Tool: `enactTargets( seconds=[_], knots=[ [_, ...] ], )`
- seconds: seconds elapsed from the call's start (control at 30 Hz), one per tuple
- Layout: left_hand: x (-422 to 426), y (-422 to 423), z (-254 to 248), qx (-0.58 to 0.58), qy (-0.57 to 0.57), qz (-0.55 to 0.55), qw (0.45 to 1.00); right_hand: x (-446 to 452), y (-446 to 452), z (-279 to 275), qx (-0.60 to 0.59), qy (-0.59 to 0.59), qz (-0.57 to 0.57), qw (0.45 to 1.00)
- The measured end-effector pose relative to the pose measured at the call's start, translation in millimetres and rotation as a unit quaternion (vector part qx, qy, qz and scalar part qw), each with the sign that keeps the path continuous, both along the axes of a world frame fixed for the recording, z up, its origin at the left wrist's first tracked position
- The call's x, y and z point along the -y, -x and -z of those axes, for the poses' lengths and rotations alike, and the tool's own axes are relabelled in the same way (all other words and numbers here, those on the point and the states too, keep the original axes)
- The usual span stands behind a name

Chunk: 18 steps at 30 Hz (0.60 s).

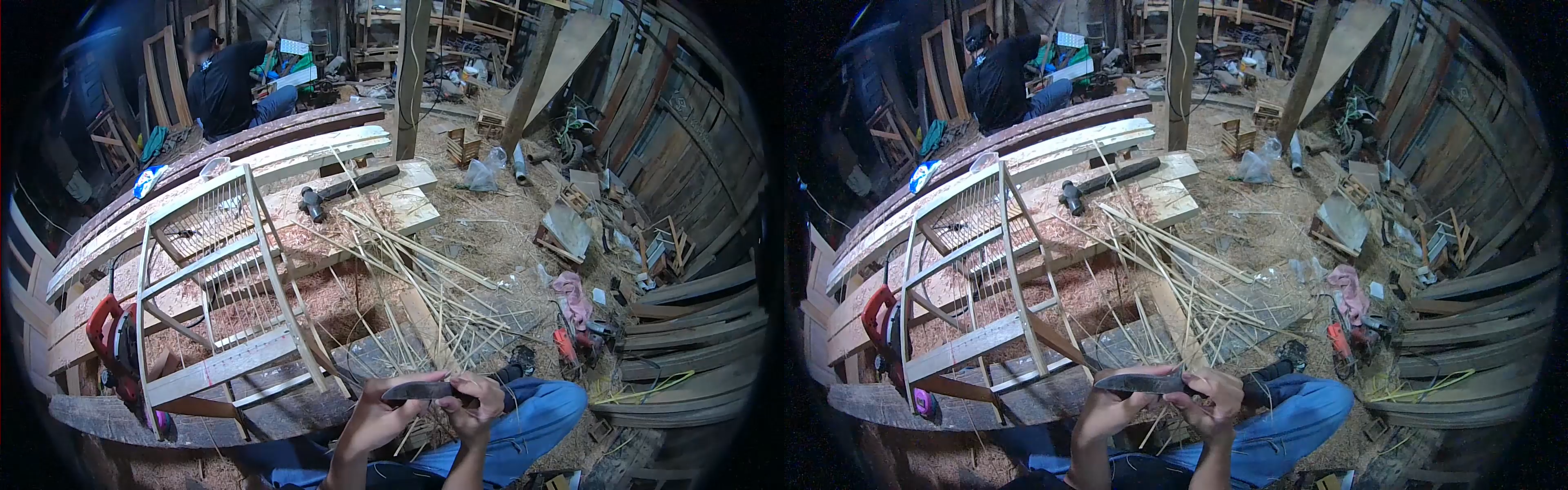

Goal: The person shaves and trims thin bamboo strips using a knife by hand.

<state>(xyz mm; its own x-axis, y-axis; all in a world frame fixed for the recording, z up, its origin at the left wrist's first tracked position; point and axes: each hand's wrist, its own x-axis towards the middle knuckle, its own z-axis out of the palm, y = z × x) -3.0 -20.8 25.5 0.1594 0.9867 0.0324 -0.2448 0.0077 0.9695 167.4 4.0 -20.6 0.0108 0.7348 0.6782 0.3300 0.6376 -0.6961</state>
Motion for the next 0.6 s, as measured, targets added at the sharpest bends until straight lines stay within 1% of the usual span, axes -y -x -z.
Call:
enactTargets(
  seconds=[0.07, 0.1, 0.13, 0.17, 0.2, 0.23, 0.3, 0.33, 0.4, 0.53, 0.6],
  knots=[
    [1, 2, -5, -0.015, 0.016, 0.009, 1.0, -2, -1, -2, 0.023, -0.043, 0.015, 0.999],
    [1, 2, -7, -0.03, 0.032, 0.018, 0.999, -3, -1, -4, 0.023, -0.043, 0.015, 0.999],
    [1, 1, -6, -0.03, 0.032, 0.019, 0.999, -4, 0, -7, -0.003, -0.037, -0.004, 0.999],
    [0, 0, -2, -0.044, 0.003, 0.01, 0.999, -4, 0, -9, -0.029, -0.031, -0.024, 0.999],
    [0, -1, 0, -0.058, -0.026, 0.002, 0.998, -3, -1, -9, -0.029, -0.03, -0.023, 0.999],
    [0, -1, -1, -0.059, -0.026, 0.002, 0.998, -3, -2, -10, -0.033, -0.016, -0.037, 0.999],
    [-1, 0, -3, -0.031, -0.052, 0.001, 0.998, -3, -3, -10, -0.038, -0.001, -0.051, 0.998],
    [-1, 1, -4, -0.031, -0.052, 0.001, 0.998, -4, -3, -8, -0.043, -0.011, -0.057, 0.997],
    [-1, 3, -8, -0.07, -0.031, 0.025, 0.997, -6, -5, -6, -0.048, -0.021, -0.063, 0.997],
    [-2, 5, -12, -0.069, -0.056, 0.033, 0.995, -7, -12, -3, -0.004, -0.047, -0.048, 0.998],
    [0, 7, -14, -0.033, -0.005, 0.045, 0.998, -7, -14, -4, 0.015, -0.053, -0.037, 0.998]
  ],
)
